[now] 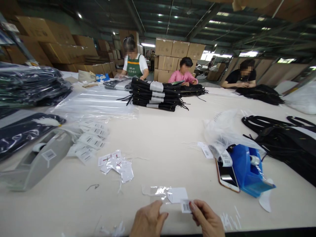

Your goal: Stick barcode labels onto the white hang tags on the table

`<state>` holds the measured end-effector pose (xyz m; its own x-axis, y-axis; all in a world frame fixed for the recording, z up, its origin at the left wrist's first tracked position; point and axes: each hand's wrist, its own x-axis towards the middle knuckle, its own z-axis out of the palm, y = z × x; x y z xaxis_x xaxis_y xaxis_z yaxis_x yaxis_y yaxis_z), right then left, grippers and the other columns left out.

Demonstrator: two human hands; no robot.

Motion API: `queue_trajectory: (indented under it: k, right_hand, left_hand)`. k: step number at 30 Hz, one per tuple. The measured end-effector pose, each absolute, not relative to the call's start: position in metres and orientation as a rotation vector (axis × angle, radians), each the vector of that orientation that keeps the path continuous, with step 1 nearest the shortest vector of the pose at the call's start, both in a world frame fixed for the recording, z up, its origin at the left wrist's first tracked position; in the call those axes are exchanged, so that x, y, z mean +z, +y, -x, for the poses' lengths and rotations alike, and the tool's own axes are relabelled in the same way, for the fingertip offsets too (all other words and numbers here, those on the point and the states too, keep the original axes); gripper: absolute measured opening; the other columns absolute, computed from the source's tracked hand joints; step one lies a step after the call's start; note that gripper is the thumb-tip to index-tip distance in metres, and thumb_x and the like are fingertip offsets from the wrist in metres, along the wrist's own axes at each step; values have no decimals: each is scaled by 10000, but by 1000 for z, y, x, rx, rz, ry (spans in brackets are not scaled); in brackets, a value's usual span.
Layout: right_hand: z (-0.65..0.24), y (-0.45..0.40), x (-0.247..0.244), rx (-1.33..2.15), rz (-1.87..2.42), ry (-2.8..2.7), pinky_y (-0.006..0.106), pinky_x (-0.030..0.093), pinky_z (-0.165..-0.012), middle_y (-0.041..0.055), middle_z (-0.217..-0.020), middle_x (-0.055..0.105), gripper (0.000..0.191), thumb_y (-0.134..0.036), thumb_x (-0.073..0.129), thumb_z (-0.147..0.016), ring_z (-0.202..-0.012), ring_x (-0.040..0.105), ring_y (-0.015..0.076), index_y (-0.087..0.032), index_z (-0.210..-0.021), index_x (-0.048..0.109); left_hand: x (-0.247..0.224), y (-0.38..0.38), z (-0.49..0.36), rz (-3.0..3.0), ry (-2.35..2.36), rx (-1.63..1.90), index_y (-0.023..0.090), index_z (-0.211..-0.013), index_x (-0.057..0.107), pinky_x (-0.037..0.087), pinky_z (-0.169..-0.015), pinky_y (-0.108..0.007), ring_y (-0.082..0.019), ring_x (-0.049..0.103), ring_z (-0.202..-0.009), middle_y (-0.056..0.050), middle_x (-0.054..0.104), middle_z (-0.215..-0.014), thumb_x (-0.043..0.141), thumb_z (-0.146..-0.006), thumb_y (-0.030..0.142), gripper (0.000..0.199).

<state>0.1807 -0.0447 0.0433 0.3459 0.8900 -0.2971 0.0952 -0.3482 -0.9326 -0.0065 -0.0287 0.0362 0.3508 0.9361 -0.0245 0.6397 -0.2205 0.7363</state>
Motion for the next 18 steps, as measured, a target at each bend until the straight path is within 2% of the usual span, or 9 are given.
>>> queue_trajectory:
  k: [3, 6, 12, 18]
  right_hand:
    - [-191, -28, 39, 1038, 1739, -948, 245, 348, -480, -21, -508, 478, 403, -581, 619, -614, -511, 423, 138, -180, -645, 625]
    - [-189, -17, 35, 1034, 1701, -1018, 249, 356, -478, -23, -496, 474, 392, -571, 605, -628, -501, 422, 136, -179, -614, 614]
    - [-179, -10, 29, 1016, 1725, -1137, 266, 404, -522, -3, -518, 547, 391, -569, 596, -620, -532, 493, 164, -180, -581, 601]
    - [-179, -10, 28, 999, 1758, -1199, 263, 416, -534, 0, -542, 582, 376, -560, 579, -646, -550, 521, 171, -188, -602, 614]
  left_hand:
    - [25, -17, 0, -2317, 1149, 786, 169, -791, 536, 420, -624, -256, -170, 540, -721, -53, 593, -771, 329, -821, 118, 216]
    - [16, -6, -11, -2489, 979, 847, 153, -758, 517, 433, -649, -270, -169, 498, -725, -58, 574, -782, 332, -811, 86, 204]
    - [1, 0, -15, -2504, 947, 799, 149, -783, 497, 425, -688, -290, -166, 459, -752, -48, 560, -813, 354, -809, 80, 161]
    - [4, -1, -14, -2492, 958, 730, 149, -829, 507, 426, -713, -307, -173, 448, -770, -54, 551, -838, 337, -822, 97, 178]
